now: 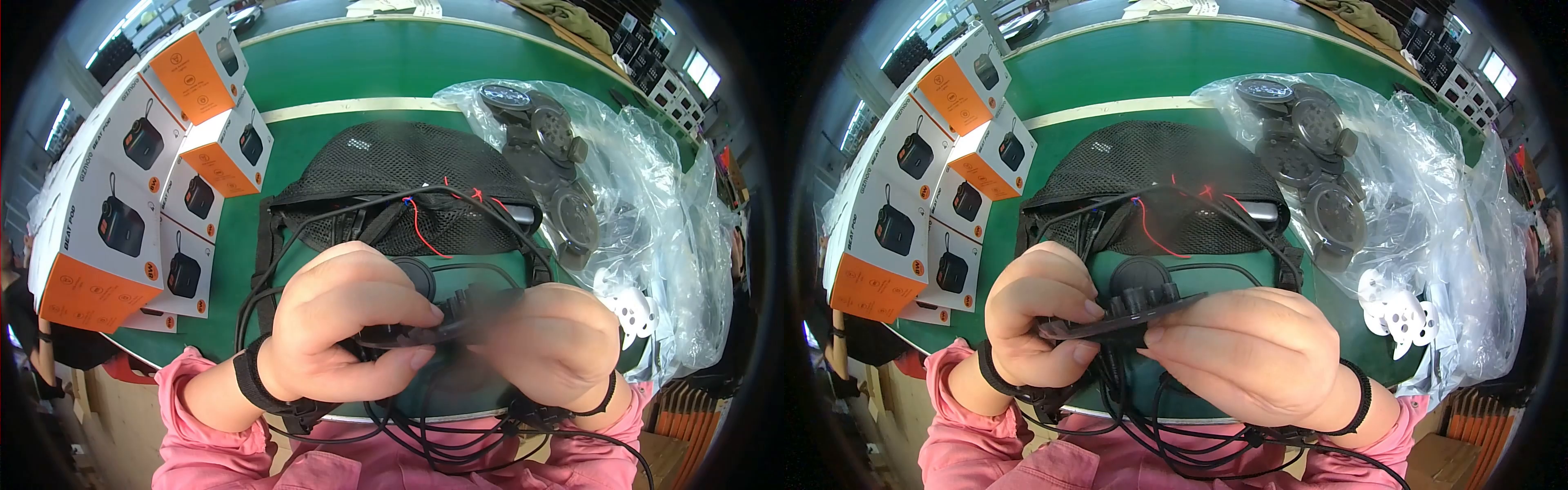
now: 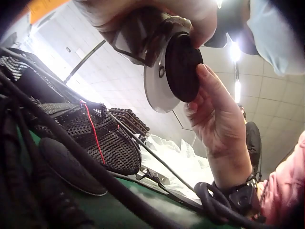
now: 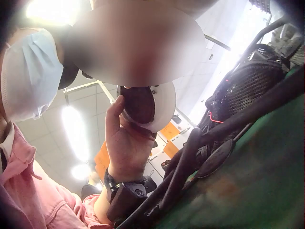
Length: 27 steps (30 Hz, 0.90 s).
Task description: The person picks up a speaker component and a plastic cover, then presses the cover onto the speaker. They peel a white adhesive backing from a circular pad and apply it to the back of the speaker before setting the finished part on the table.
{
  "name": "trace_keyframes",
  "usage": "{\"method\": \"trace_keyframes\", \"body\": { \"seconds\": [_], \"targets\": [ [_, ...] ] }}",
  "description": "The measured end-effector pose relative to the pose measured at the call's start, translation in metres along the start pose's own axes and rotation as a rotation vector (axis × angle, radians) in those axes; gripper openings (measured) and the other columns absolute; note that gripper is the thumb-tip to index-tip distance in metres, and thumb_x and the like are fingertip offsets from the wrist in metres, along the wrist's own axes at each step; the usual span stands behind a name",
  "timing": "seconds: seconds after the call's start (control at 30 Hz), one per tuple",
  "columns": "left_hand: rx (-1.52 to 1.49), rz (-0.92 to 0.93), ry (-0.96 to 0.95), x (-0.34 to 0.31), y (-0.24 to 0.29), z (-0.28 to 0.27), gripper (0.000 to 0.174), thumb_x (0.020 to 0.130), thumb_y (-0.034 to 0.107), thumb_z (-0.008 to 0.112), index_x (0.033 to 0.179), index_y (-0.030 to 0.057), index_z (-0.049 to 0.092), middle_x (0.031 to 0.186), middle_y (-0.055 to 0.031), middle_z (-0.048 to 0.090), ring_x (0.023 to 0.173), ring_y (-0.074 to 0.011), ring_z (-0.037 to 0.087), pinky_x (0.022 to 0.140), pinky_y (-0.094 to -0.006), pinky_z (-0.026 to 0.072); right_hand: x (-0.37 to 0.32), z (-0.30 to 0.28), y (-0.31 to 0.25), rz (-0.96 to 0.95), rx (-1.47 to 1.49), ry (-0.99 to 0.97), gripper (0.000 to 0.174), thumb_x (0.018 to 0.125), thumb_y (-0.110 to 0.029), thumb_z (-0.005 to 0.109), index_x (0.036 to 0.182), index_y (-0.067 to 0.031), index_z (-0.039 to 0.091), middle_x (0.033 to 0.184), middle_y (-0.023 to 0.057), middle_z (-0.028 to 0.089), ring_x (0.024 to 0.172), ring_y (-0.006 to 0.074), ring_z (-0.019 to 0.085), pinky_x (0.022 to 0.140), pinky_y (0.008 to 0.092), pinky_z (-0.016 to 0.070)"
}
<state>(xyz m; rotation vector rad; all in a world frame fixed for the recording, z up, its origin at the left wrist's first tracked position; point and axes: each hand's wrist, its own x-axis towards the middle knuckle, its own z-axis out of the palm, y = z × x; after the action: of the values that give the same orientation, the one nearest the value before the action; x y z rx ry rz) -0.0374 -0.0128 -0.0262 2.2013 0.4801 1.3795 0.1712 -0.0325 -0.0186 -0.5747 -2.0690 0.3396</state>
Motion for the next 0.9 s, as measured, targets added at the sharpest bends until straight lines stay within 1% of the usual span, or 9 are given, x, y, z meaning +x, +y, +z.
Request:
{"method": "trace_keyframes", "body": {
  "seconds": [0.3,0.43,0.5,0.6,0.67,0.7,0.77,0.8,0.9],
  "targets": [
    [-0.004,-0.069,0.017,-0.002,0.001,0.002,0.021,0.058,0.002,0.066,0.079,0.0024,0.060,0.069,-0.0048,0.056,0.061,-0.0179,0.054,0.055,-0.0271,0.0391,0.002,0.002,-0.001,0.049,-0.048,0.002,0.019,0.062,0.000,0.066,0.080,-0.0003,0.062,0.071,0.0084,0.059,0.059,0.0212,0.059,0.051,0.0253,0.0460],
    [-0.043,-0.261,0.064,-0.008,-0.002,0.007,0.019,0.061,-0.001,0.064,0.079,0.0025,0.059,0.071,-0.0046,0.055,0.062,-0.0146,0.051,0.056,-0.0245,0.0380,0.005,0.007,-0.001,0.114,-0.029,0.016,0.016,0.064,0.001,0.066,0.079,-0.0001,0.061,0.066,0.0083,0.058,0.056,0.0194,0.058,0.049,0.0243,0.0454],
    [-0.052,-0.329,0.072,-0.011,-0.003,0.008,0.018,0.062,-0.001,0.064,0.079,0.0023,0.058,0.072,-0.0049,0.055,0.063,-0.0136,0.050,0.056,-0.0239,0.0380,0.003,0.012,-0.001,0.289,0.048,0.070,0.015,0.066,0.000,0.067,0.079,0.0003,0.060,0.068,0.0081,0.058,0.055,0.0147,0.058,0.049,0.0227,0.0453],
    [-0.059,-0.512,0.049,-0.012,0.000,0.011,0.019,0.067,-0.003,0.061,0.085,0.0011,0.057,0.074,-0.0033,0.055,0.067,-0.0096,0.050,0.060,-0.0221,0.0389,-0.001,0.017,0.001,0.413,0.103,0.100,0.016,0.066,0.000,0.068,0.079,0.0005,0.059,0.068,0.0071,0.058,0.054,0.0102,0.057,0.048,0.0208,0.0449],
    [-0.484,-0.907,0.149,-0.005,0.010,0.015,0.016,0.077,0.001,0.051,0.093,-0.0005,0.055,0.080,-0.0021,0.056,0.073,-0.0071,0.051,0.064,-0.0212,0.0408,-0.002,0.019,0.003,0.445,0.089,0.106,0.017,0.066,0.000,0.068,0.080,0.0001,0.058,0.069,0.0064,0.057,0.053,0.0096,0.056,0.048,0.0201,0.0448],
    [-0.485,-0.909,0.147,-0.004,0.010,0.014,0.016,0.077,0.001,0.051,0.093,-0.0005,0.055,0.080,-0.0021,0.056,0.073,-0.0071,0.051,0.064,-0.0212,0.0408,-0.002,0.019,0.003,0.474,0.077,0.109,0.017,0.066,0.000,0.068,0.080,-0.0003,0.058,0.069,0.0058,0.057,0.053,0.0090,0.056,0.048,0.0194,0.0446],
    [-0.783,-0.985,0.204,-0.003,0.009,0.010,0.020,0.084,0.007,0.041,0.098,-0.0016,0.052,0.085,-0.0022,0.056,0.077,-0.0065,0.052,0.068,-0.0202,0.0418,-0.002,0.018,0.003,0.505,0.079,0.102,0.017,0.066,0.000,0.068,0.080,-0.0008,0.058,0.068,0.0054,0.056,0.052,0.0086,0.056,0.048,0.0190,0.0441],
    [-0.739,-1.000,0.206,-0.003,0.009,0.012,0.024,0.086,0.012,0.037,0.098,-0.0017,0.052,0.087,-0.0040,0.057,0.077,-0.0079,0.053,0.070,-0.0203,0.0422,-0.002,0.018,0.003,0.532,0.081,0.093,0.016,0.066,-0.001,0.067,0.079,-0.0013,0.058,0.068,0.0050,0.055,0.052,0.0083,0.055,0.047,0.0185,0.0435],
    [-0.797,-1.040,0.231,-0.002,0.010,0.013,0.023,0.085,0.011,0.038,0.099,-0.0015,0.052,0.087,-0.0040,0.057,0.077,-0.0076,0.053,0.069,-0.0199,0.0423,-0.002,0.017,0.004,0.551,0.048,0.060,0.015,0.067,-0.001,0.067,0.079,-0.0017,0.057,0.067,0.0045,0.054,0.050,0.0076,0.053,0.046,0.0182,0.0425]
  ]
}}
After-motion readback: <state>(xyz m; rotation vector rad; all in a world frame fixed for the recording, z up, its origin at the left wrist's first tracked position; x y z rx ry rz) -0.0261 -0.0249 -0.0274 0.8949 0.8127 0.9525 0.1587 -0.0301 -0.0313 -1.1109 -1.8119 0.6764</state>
